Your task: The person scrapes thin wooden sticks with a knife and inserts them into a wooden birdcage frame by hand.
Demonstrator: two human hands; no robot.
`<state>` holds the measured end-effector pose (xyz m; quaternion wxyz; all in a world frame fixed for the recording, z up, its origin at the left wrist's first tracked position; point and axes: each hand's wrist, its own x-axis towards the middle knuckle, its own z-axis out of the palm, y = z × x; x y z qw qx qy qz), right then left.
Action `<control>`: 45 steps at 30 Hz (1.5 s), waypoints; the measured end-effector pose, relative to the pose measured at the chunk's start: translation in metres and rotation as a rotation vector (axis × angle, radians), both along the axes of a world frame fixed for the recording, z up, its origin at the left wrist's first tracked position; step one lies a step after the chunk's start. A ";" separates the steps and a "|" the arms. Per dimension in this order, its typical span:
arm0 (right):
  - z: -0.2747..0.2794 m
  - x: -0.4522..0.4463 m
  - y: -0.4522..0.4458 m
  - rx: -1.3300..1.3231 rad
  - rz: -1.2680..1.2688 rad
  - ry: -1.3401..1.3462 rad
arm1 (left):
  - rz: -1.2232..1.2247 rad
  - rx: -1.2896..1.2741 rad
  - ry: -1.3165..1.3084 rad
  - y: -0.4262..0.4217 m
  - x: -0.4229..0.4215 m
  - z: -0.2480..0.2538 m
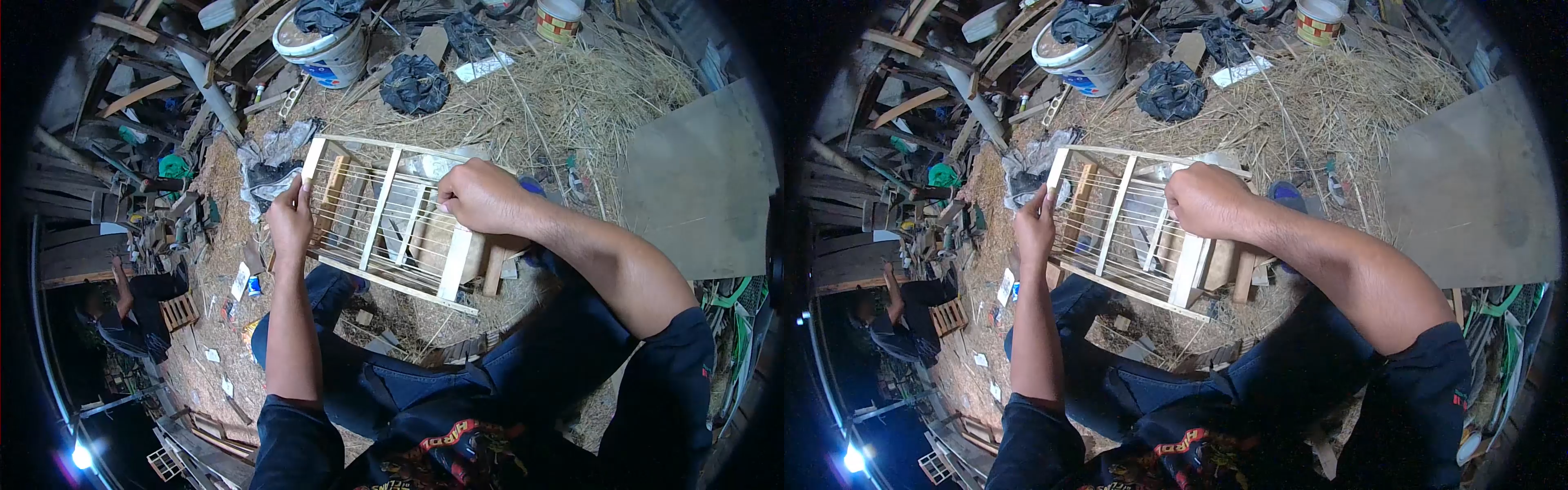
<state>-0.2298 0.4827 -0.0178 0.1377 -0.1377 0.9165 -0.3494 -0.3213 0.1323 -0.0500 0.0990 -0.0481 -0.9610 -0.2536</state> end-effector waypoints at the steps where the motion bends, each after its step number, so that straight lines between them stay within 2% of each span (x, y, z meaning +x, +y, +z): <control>1: -0.001 -0.001 -0.001 -0.007 -0.003 -0.009 | 0.003 0.009 -0.016 0.000 0.000 0.000; 45: 0.003 -0.006 -0.006 0.050 0.021 -0.076 | 0.029 -0.025 -0.020 -0.001 -0.003 -0.004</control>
